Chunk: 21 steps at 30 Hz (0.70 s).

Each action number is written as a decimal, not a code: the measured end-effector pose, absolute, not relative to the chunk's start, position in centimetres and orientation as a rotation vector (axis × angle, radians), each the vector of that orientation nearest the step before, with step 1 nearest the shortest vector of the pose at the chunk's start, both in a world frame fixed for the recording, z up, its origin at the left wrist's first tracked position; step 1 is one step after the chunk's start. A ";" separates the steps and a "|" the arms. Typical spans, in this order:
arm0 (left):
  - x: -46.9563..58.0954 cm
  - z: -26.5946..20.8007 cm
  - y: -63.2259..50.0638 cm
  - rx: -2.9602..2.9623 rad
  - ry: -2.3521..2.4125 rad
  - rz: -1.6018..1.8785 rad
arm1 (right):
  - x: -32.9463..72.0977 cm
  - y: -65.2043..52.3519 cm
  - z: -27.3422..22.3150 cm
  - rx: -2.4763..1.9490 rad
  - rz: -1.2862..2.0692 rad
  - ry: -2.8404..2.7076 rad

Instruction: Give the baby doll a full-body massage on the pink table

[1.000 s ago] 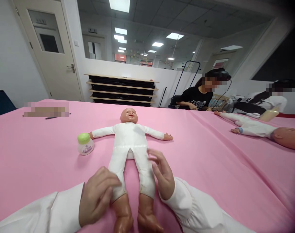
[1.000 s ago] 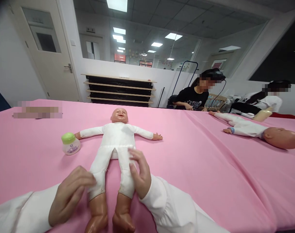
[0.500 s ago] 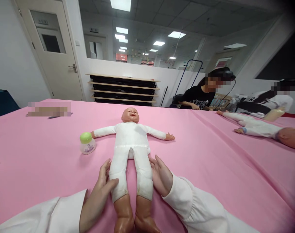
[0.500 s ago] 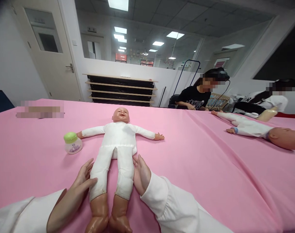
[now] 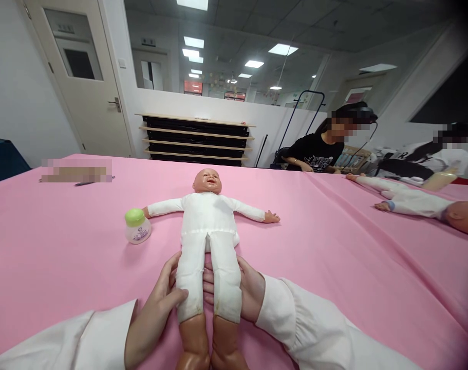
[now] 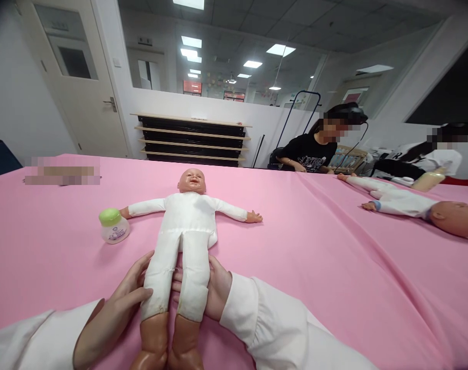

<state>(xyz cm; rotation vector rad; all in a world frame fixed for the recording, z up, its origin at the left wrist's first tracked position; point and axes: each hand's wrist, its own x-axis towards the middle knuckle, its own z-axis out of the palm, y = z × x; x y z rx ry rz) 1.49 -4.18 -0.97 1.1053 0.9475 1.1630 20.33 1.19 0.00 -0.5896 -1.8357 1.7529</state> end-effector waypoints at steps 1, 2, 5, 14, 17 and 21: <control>1.5 -1.0 -4.2 1.109 0.949 1.160 | 20.3 1.2 0.1 -0.541 1.888 -1.731; 1.5 -1.0 -4.2 1.113 0.952 1.157 | 20.3 1.2 0.3 -0.509 1.979 -1.638; 1.6 -0.8 -4.3 1.119 0.980 1.153 | 20.1 1.2 0.8 -0.520 2.042 -1.512; 1.8 0.3 -4.5 1.134 1.106 1.129 | 20.4 1.2 0.5 -0.617 2.327 -1.047; 1.8 0.6 -4.6 1.225 1.194 1.088 | 20.7 1.3 -0.1 -0.662 2.327 -1.018; 1.6 0.3 -4.9 1.405 1.386 0.944 | 20.4 0.9 -0.5 -0.766 2.027 -1.040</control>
